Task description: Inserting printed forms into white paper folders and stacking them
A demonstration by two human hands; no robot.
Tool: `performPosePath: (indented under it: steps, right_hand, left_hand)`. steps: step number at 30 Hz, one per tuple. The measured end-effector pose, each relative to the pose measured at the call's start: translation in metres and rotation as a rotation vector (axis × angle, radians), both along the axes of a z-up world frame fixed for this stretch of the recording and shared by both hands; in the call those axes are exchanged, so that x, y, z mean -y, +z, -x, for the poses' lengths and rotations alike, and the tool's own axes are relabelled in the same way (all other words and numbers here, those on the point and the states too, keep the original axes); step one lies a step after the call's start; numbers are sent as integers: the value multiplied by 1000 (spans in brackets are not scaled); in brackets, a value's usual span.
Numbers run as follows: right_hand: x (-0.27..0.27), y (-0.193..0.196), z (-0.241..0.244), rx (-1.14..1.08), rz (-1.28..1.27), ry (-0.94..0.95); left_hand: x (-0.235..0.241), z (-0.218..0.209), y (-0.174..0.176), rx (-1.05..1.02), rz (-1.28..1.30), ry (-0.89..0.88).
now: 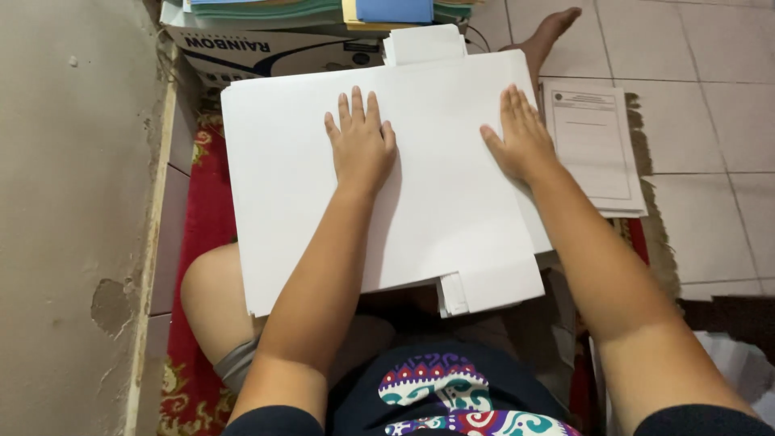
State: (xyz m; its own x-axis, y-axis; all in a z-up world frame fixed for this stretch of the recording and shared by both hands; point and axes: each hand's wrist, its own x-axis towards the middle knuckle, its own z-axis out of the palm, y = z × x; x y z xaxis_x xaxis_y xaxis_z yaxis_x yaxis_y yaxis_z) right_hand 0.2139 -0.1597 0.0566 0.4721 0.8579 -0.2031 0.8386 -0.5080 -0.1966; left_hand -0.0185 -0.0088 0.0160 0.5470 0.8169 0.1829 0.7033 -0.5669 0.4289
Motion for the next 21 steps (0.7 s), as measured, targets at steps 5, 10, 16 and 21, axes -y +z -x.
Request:
performPosePath:
  steps: [5,10,16,21]
  right_hand:
    - [-63,20,-10,-1,2,-14]
    - [-82,-4,-44,10,-109,20]
    - [-19,35,19,-51,-33,-66]
    - [19,-20,-10,99,-144,72]
  left_hand:
    - [-3,-4,0,-33,10,11]
    - [-7,-7,12,-30,68,22]
    - [-4,-5,11,-38,75,16]
    - [16,12,19,-138,54,-236]
